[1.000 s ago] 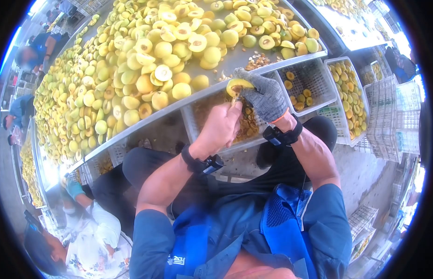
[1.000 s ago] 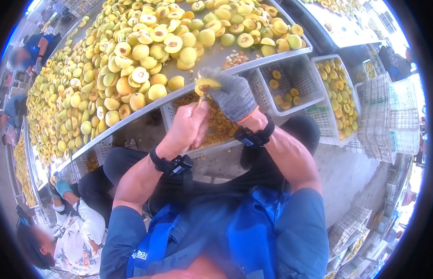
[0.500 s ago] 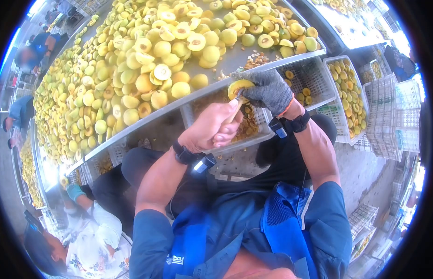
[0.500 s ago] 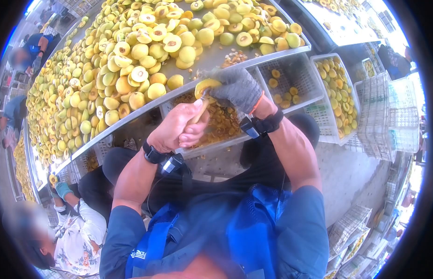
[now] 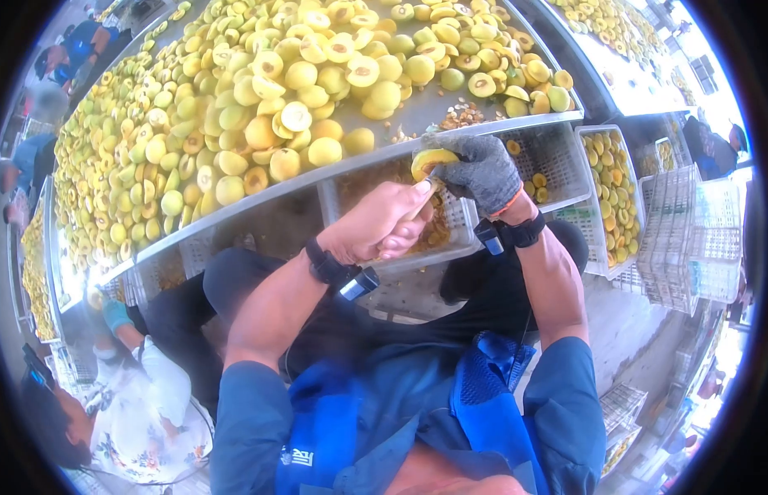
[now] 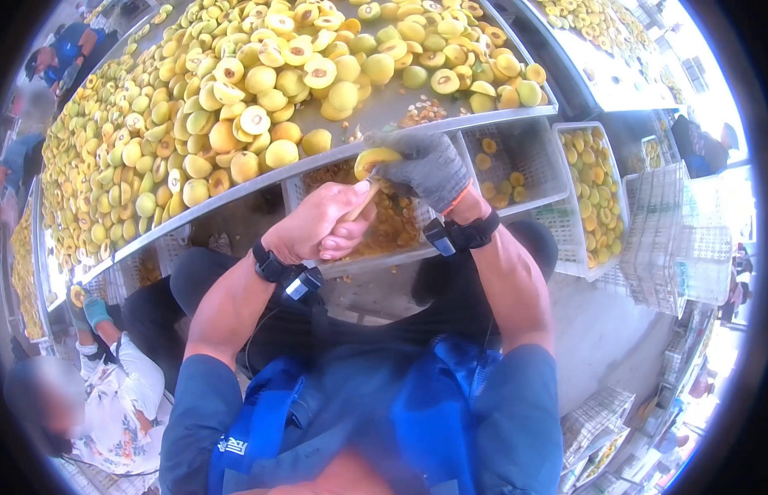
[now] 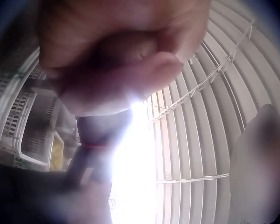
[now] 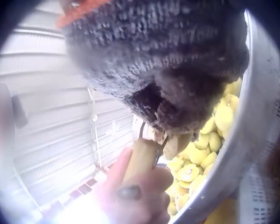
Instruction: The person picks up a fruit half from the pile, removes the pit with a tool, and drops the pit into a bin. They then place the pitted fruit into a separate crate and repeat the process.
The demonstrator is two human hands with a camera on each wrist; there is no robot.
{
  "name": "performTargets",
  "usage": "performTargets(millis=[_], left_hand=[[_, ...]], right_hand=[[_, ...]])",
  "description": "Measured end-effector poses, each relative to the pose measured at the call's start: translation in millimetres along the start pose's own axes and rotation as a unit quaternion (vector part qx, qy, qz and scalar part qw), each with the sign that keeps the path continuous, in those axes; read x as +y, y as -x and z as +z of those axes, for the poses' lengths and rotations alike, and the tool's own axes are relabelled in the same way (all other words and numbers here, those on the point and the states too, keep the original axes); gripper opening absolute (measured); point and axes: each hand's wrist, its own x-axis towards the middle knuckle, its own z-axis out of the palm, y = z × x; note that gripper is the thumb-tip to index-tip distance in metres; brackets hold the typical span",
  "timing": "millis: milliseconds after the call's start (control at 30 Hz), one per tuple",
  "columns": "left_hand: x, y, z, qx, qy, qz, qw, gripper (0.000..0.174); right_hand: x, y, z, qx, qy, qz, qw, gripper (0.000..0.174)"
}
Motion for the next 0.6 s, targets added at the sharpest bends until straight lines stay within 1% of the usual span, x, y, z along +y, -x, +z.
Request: performTargets(millis=[33,133,233,267,333,367,433,467,533,567,600], left_hand=[[0,0,-2,-0.016,0.013,-0.002,1.0,0.045],[-2,-1,-5,-0.043,0.052,-0.01,0.998,0.045],[-3,-1,-6,-0.055,0.079,-0.016,0.995,0.044],[-5,-1,-8,-0.057,0.087,-0.017,0.994,0.044],[-7,-4,-18,-0.133,0.143,-0.027,0.98,0.043],[-8,-6,-22,-0.172,0.169,-0.032,0.97,0.042],[-11,-7,-23,-0.201,0.177,-0.019,0.963,0.043],[-12,-7,-23,-0.216,0.181,-0.013,0.959,0.043],[-13,-5,-30,-0.203,0.125,0.002,0.971,0.043],[-13,-4,-32,-0.196,0.098,0.008,0.976,0.043],[-10,-5,-34,-0.118,-0.053,0.008,0.991,0.043]], right_hand=[[-2,1,0,-0.006,-0.051,0.034,0.998,0.036],[2,0,-2,-0.019,-0.031,0.023,0.999,0.036],[12,-2,-3,-0.01,-0.059,0.051,0.997,0.04],[12,-4,-3,-0.023,-0.068,0.032,0.997,0.041],[13,-5,-4,-0.048,-0.086,-0.003,0.995,0.044],[12,-6,-6,-0.059,-0.076,0.015,0.995,0.045],[11,-7,-14,-0.078,-0.055,0.05,0.994,0.048],[11,-7,-17,-0.082,-0.079,0.054,0.992,0.049],[11,-8,-21,-0.092,-0.127,0.06,0.986,0.05],[12,-8,-23,-0.074,-0.099,0.059,0.991,0.049],[14,-8,-25,-0.055,-0.071,0.058,0.994,0.048]])
